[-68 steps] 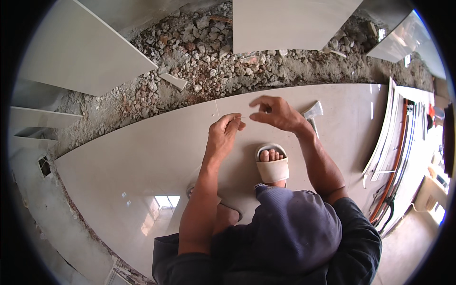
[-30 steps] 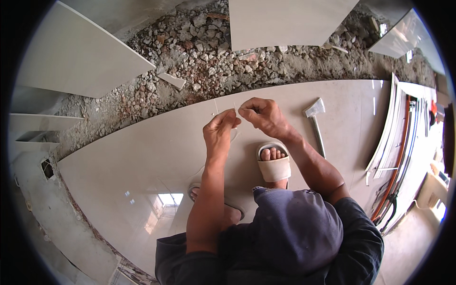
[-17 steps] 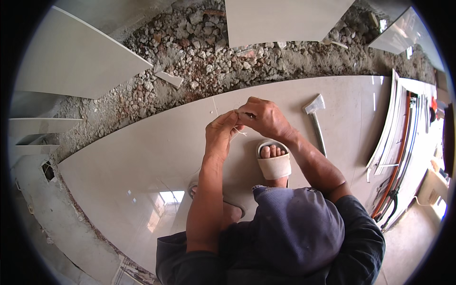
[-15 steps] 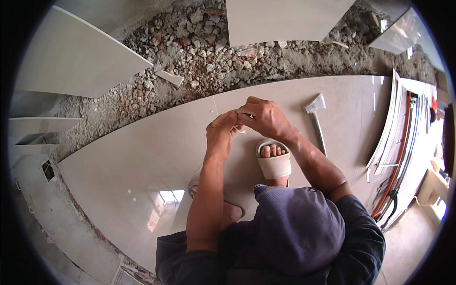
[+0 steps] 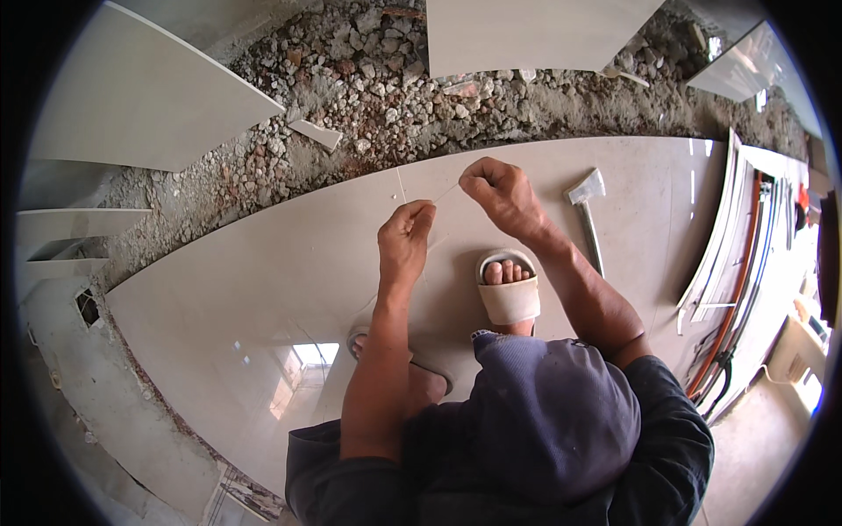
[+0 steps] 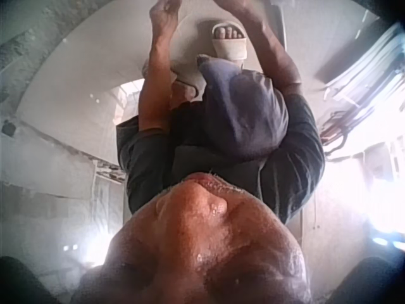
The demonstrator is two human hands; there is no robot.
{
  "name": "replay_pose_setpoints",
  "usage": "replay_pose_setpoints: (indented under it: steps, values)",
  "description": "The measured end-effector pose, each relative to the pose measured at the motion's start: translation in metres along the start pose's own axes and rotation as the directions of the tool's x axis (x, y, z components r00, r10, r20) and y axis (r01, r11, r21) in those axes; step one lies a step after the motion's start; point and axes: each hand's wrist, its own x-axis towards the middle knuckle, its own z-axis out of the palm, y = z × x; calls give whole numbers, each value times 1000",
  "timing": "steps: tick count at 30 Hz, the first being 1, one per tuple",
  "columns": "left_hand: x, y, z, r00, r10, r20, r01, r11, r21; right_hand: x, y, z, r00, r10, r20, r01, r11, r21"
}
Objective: The person walks through a room under renovation, uses a hammer to tap a tile, and then sets up a string line across the floor to guide tile placement. The person adjusts the string line and hammers a nail to secure it.
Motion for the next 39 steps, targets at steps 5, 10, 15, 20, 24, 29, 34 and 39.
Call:
replay_pose_setpoints:
  steps: [5,10,15,20,24,29,34,39]
  values:
    - [-1,11,6,991,-100,-85,73,959,-274,-3,-1,8,997,-81,9,81,995,54]
    - [-5,23,16,992,-125,-1,119,941,-316,-8,0,13,988,-142,51,141,989,39]
    - [-5,23,14,976,-180,125,217,885,-412,-9,3,11,979,-190,79,195,979,-56]
    - [-4,13,12,958,-226,179,286,812,-509,-12,6,9,935,-330,127,354,884,-305]
    - [-3,9,14,960,-235,153,280,839,-466,-12,8,9,920,-341,194,392,818,-421]
    - [-2,12,13,970,-205,130,241,878,-414,-6,13,-3,933,-321,163,357,883,-304]
    - [-3,15,9,957,-156,246,206,960,-191,4,14,-7,900,-410,146,435,832,-344]
    - [-4,16,15,965,-179,189,218,954,-207,-1,8,6,887,-459,-48,439,871,-222]
